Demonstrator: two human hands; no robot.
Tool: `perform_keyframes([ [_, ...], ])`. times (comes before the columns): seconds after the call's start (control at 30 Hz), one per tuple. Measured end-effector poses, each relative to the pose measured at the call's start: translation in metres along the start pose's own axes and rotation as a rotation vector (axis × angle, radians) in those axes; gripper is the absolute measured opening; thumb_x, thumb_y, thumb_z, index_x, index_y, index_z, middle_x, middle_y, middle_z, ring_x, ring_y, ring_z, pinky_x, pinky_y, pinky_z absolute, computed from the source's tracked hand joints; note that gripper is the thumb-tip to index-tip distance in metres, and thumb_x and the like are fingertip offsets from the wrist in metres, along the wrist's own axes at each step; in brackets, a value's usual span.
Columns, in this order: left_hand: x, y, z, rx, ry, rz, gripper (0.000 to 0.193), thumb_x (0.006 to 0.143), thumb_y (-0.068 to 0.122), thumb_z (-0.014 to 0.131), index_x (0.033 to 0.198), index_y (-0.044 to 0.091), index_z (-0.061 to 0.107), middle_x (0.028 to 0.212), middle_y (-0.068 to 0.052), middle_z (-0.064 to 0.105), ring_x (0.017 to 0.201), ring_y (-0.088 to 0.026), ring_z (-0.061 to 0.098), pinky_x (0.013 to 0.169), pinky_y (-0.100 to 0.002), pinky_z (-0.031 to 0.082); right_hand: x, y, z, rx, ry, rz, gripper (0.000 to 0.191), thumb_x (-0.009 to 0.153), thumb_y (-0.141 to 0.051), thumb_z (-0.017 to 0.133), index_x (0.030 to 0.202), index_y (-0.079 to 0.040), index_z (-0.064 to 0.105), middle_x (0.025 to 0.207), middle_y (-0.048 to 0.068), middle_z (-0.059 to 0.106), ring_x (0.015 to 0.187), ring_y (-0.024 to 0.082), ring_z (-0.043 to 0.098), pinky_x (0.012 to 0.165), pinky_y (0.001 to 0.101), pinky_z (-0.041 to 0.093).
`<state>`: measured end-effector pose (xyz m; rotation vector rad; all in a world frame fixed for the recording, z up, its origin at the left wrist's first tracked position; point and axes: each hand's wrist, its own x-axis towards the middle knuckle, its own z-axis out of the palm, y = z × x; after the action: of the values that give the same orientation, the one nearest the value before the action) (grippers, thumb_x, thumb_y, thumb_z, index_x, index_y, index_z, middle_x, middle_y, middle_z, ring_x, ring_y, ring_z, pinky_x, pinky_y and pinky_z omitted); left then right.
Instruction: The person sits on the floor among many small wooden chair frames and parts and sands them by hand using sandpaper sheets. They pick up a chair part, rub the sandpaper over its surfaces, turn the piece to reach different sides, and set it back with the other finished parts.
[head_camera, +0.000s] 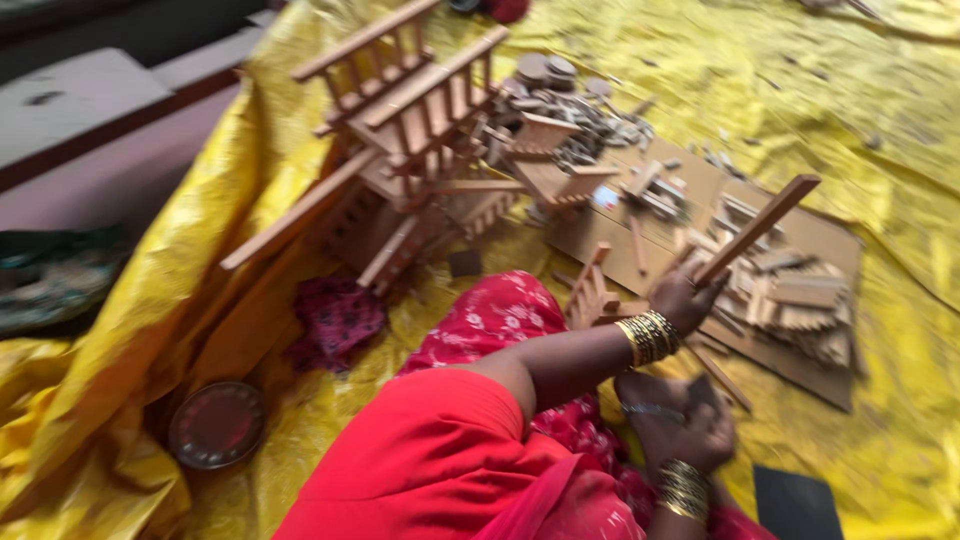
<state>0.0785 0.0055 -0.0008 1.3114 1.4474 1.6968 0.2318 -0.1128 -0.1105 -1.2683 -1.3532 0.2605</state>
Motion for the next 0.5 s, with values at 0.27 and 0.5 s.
perform_keyframes([
  [0.27, 0.036, 0.031, -0.029, -0.111, -0.134, 0.116, 0.057, 0.096, 0.057, 0.065, 0.096, 0.001, 0.076, 0.060, -0.004, 0.061, 0.053, -0.012, 0.058, 0.048, -0.034, 0.046, 0.008, 0.010, 0.000, 0.181, 0.187, 0.243, 0.024, 0.100, -0.002, 0.064, 0.120, 0.011, 0.067, 0.106, 0.019, 0.072, 0.083, 0.019, 0.074, 0.067, 0.0283, 0.064],
  [0.5, 0.077, 0.023, -0.045, -0.348, 0.086, -0.041, 0.057, 0.094, 0.056, 0.068, 0.074, 0.003, 0.067, 0.059, -0.002, 0.059, 0.053, -0.009, 0.054, 0.046, -0.032, 0.044, 0.007, 0.000, -0.001, 0.184, 0.107, 0.135, 0.029, 0.098, -0.004, 0.061, 0.122, 0.012, 0.067, 0.111, 0.021, 0.072, 0.091, 0.025, 0.072, 0.074, 0.0333, 0.062],
])
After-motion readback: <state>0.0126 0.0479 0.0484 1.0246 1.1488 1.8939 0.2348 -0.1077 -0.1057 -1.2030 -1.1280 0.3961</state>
